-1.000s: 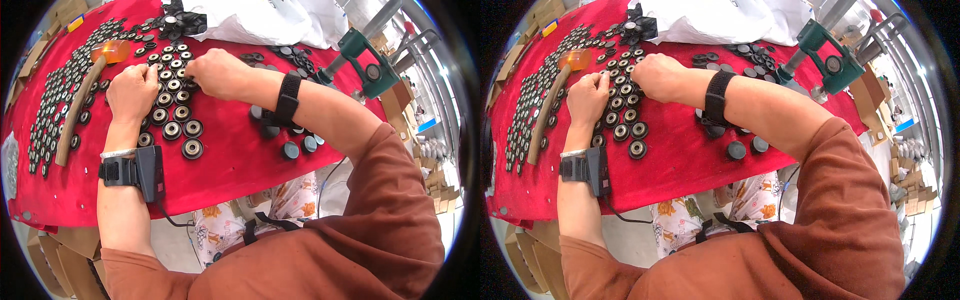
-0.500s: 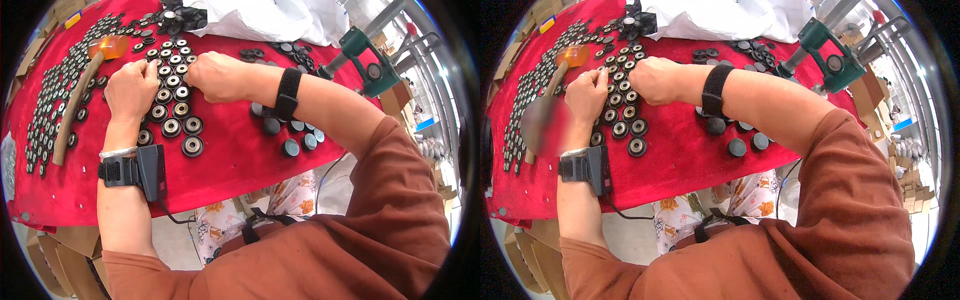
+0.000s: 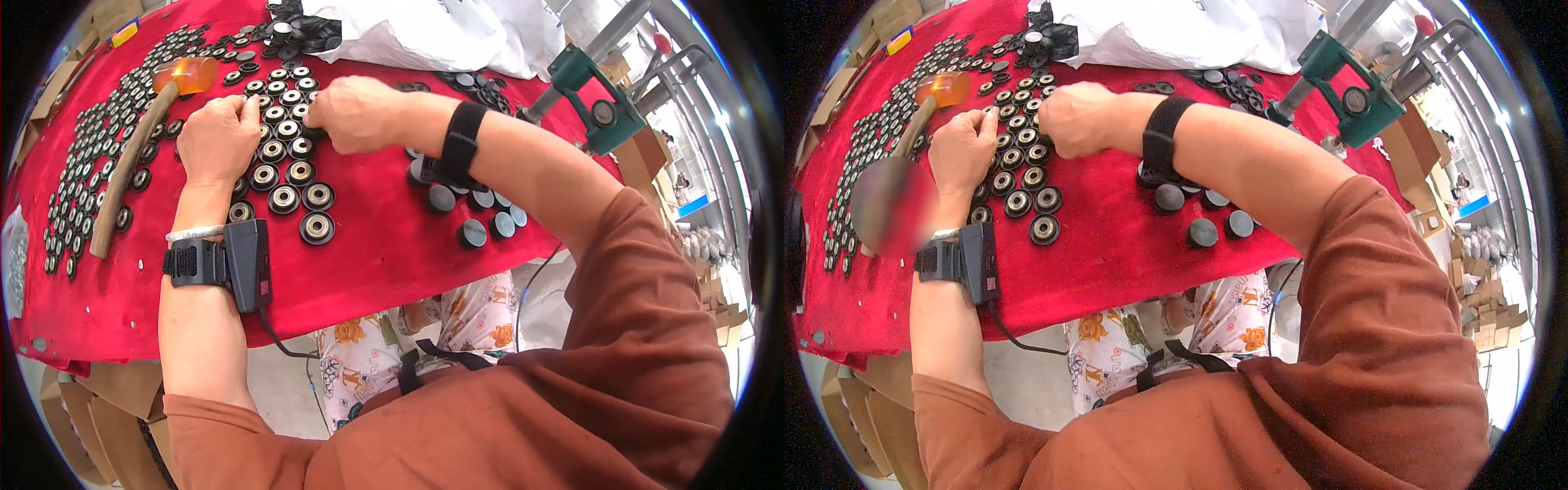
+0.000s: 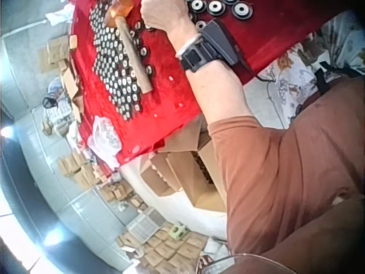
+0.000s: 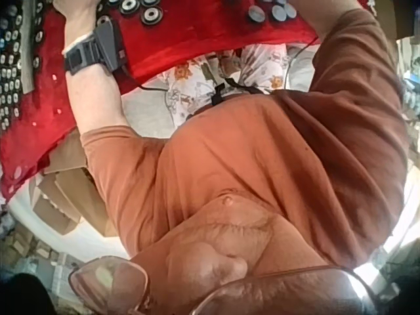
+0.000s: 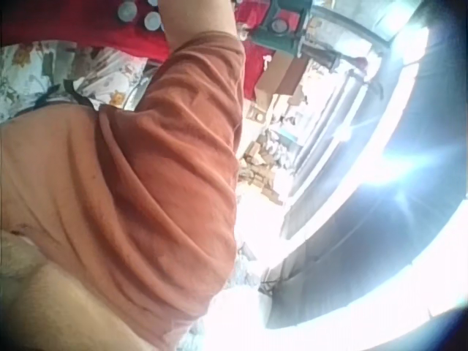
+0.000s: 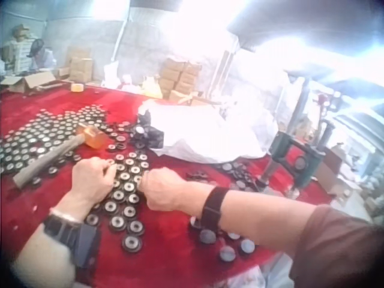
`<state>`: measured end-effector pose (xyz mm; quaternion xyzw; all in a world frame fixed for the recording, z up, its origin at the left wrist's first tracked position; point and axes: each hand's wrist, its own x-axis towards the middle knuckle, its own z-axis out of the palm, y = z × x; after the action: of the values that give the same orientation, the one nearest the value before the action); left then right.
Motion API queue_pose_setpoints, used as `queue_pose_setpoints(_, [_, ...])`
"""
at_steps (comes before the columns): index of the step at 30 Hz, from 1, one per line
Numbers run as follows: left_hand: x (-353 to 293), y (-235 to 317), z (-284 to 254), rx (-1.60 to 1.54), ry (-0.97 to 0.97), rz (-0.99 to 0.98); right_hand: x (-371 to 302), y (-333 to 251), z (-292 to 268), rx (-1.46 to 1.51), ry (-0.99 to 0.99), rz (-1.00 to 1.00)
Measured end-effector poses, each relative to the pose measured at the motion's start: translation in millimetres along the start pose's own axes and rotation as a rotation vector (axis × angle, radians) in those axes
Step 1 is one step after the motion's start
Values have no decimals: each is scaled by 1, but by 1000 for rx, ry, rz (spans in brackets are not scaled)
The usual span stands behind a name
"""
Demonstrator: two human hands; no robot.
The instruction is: Assembling small black rubber or plastic industrial parts by inserting a white component and securing it with a mallet.
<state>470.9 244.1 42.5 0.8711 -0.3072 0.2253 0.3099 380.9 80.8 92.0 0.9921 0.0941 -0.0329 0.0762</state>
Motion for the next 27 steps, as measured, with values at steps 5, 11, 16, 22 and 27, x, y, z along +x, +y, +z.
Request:
queue_pose_setpoints(5, [1, -1, -4, 66, -12, -2, -7, -3, 2, -89, -16, -109])
queue_pose_setpoints(11, [-2, -1, -3, -28, 1, -31, -13, -3, -6, -116, -87, -89])
queue_pose_setpoints(16, [-2, 2, 3, -30, 66, 32, -81, 2, -10, -236, -25, -197])
queue_pose_setpoints(22, [-2, -7, 4, 9, 117, 76, -71, 20, -8, 39, 223, 175])
queue_pose_setpoints(27, [0, 2, 1, 7, 8, -14, -44, 33, 10, 145, 60, 123])
